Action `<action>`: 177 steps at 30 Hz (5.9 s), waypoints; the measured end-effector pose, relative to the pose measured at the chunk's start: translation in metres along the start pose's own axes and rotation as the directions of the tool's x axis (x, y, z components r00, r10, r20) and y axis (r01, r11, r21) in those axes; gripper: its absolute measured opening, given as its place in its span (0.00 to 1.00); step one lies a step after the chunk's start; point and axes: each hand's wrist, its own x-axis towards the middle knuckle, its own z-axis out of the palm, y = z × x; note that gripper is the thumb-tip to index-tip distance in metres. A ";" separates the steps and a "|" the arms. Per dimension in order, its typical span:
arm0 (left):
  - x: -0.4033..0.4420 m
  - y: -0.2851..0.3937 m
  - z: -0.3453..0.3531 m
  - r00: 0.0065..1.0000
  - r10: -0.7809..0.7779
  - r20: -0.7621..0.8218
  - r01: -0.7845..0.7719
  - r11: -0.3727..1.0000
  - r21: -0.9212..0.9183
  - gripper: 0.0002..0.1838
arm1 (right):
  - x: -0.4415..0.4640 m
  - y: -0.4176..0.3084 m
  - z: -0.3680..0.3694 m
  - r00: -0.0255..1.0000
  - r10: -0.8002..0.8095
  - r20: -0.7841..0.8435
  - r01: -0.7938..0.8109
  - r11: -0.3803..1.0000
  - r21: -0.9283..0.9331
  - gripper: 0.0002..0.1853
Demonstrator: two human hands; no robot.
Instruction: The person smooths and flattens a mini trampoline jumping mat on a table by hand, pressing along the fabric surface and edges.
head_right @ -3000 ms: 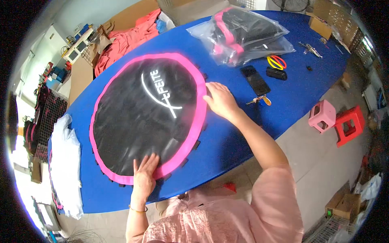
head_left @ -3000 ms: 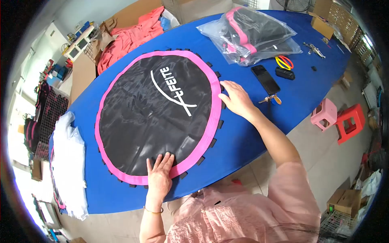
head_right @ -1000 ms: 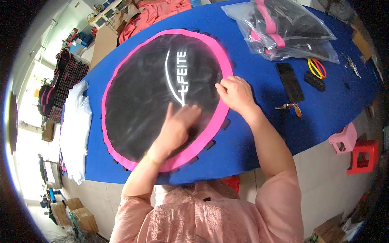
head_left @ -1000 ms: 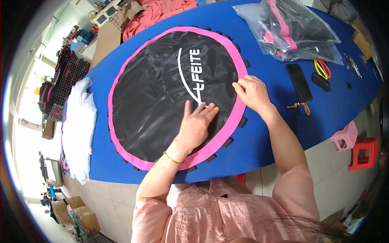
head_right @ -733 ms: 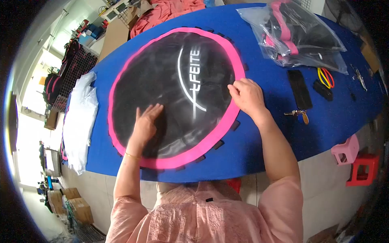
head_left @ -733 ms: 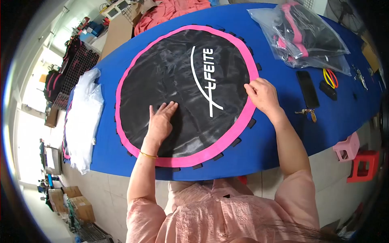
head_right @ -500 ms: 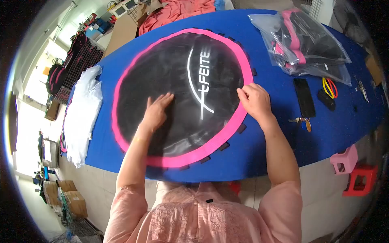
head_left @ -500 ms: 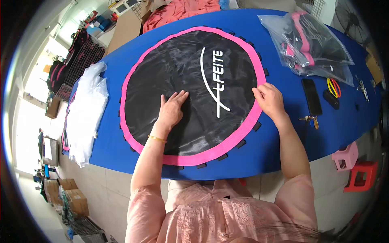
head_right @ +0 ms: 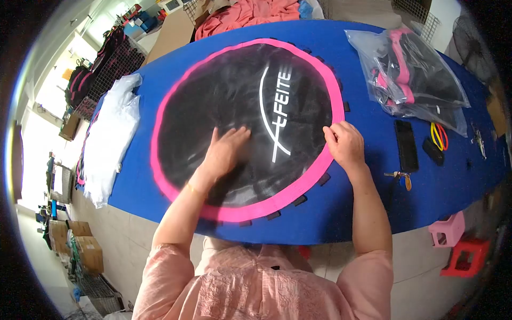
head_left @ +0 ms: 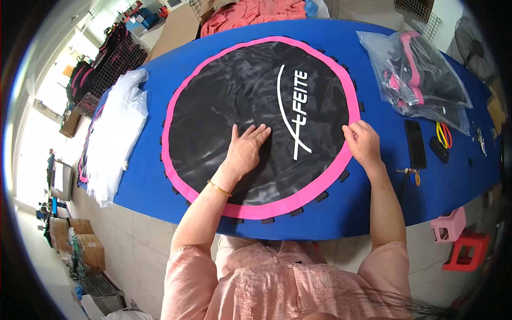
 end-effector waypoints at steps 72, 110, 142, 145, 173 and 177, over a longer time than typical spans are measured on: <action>0.044 -0.076 -0.001 0.959 -0.264 0.104 0.265 0.964 0.010 0.42 | 0.001 -0.001 -0.004 1.000 0.004 0.014 -0.004 0.999 0.035 0.16; -0.020 -0.046 -0.004 0.998 -0.023 0.051 0.018 0.996 0.083 0.42 | -0.001 0.002 -0.002 0.999 -0.033 0.004 0.033 0.999 0.020 0.14; 0.072 -0.141 0.015 0.975 -0.217 0.040 0.216 0.976 0.029 0.43 | 0.005 -0.005 -0.002 0.999 0.004 0.040 -0.005 1.000 0.019 0.10; 0.042 -0.115 0.009 0.994 -0.112 -0.010 0.113 0.993 0.021 0.42 | 0.004 -0.005 -0.002 0.999 -0.003 0.040 0.002 1.000 0.019 0.10; -0.061 -0.054 -0.007 0.994 -0.106 0.035 0.104 0.993 0.060 0.46 | -0.001 -0.002 -0.003 1.000 -0.010 0.025 0.010 1.000 0.009 0.14; -0.018 -0.056 0.000 0.994 -0.109 0.013 0.107 0.992 0.073 0.43 | -0.001 0.000 -0.002 1.000 -0.015 0.021 0.014 1.000 0.012 0.15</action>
